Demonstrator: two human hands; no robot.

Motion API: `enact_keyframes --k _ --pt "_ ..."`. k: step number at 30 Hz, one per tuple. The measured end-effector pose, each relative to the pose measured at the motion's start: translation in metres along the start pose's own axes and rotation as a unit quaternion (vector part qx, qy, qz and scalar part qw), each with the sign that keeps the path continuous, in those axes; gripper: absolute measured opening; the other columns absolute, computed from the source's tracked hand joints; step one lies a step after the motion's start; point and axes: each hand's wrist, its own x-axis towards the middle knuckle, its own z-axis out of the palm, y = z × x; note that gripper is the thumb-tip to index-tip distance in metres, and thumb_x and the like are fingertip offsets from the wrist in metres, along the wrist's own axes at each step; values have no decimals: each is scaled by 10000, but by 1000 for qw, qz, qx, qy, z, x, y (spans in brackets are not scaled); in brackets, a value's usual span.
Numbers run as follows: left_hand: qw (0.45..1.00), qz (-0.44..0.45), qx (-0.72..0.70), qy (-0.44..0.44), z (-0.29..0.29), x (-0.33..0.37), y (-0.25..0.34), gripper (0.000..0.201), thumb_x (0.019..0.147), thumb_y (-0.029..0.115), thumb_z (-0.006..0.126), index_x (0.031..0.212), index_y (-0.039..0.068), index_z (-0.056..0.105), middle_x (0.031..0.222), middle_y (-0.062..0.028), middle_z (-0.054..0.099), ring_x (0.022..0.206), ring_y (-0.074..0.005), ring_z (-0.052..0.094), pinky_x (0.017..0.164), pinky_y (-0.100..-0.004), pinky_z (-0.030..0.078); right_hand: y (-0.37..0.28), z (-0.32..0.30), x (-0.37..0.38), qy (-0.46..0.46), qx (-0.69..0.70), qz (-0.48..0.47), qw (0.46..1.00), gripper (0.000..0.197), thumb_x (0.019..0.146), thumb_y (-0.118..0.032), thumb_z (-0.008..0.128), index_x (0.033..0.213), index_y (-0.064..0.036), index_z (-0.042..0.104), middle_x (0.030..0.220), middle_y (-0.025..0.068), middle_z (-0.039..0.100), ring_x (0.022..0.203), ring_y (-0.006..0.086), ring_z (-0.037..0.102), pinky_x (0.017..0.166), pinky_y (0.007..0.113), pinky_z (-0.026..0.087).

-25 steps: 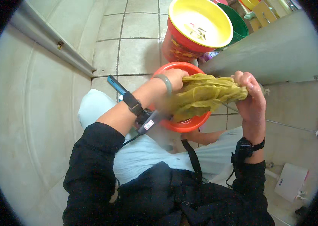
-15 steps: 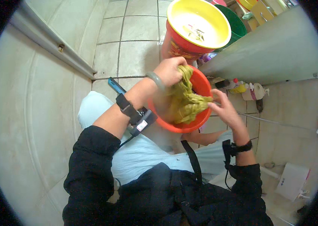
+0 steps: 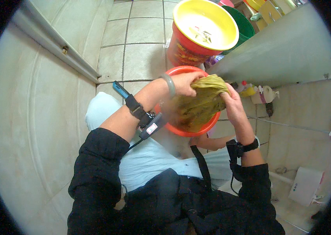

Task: The person washes clothes in a bucket by hand, using a small cup to pour water over them and scrubbing them in the water.

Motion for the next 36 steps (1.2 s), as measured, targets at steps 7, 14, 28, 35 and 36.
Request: enact_keyframes --k 7,14,28,35,36 --pt "978 -167 123 32 28 1 -4 376 760 68 535 1132 19 522 1078 -201 600 1056 -316 553 873 -376 444 -19 -20 -10 92 239 37 966 378 930 -197 401 1242 11 450 1217 106 523 1109 204 509 948 338 395" --pt "960 -167 -6 224 -13 2 11 290 822 133 423 1036 -12 556 929 -150 612 877 -225 580 805 -345 452 -5 -35 -5 84 236 18 968 414 938 -267 406 1246 4 455 1240 110 514 1124 213 499 960 353 383" --pt "947 -115 -103 283 -38 -8 32 313 816 183 496 1033 -23 590 905 -66 622 811 -136 577 738 -279 472 -3 -31 5 103 148 45 982 493 949 -370 415 1246 22 454 1226 97 522 1110 198 505 950 332 390" --pt "940 -105 -172 277 -44 -8 37 302 874 214 505 1045 -17 598 891 -34 621 754 -106 576 691 -247 473 -12 -27 8 73 202 33 976 502 951 -378 408 1256 19 443 1236 104 518 1109 204 515 945 337 403" --pt "942 -116 -134 285 -44 -8 34 298 869 214 508 1037 -15 598 883 -34 620 750 -109 573 697 -248 472 -12 -25 9 94 198 52 974 500 955 -377 402 1259 17 440 1237 105 518 1107 205 518 941 335 408"
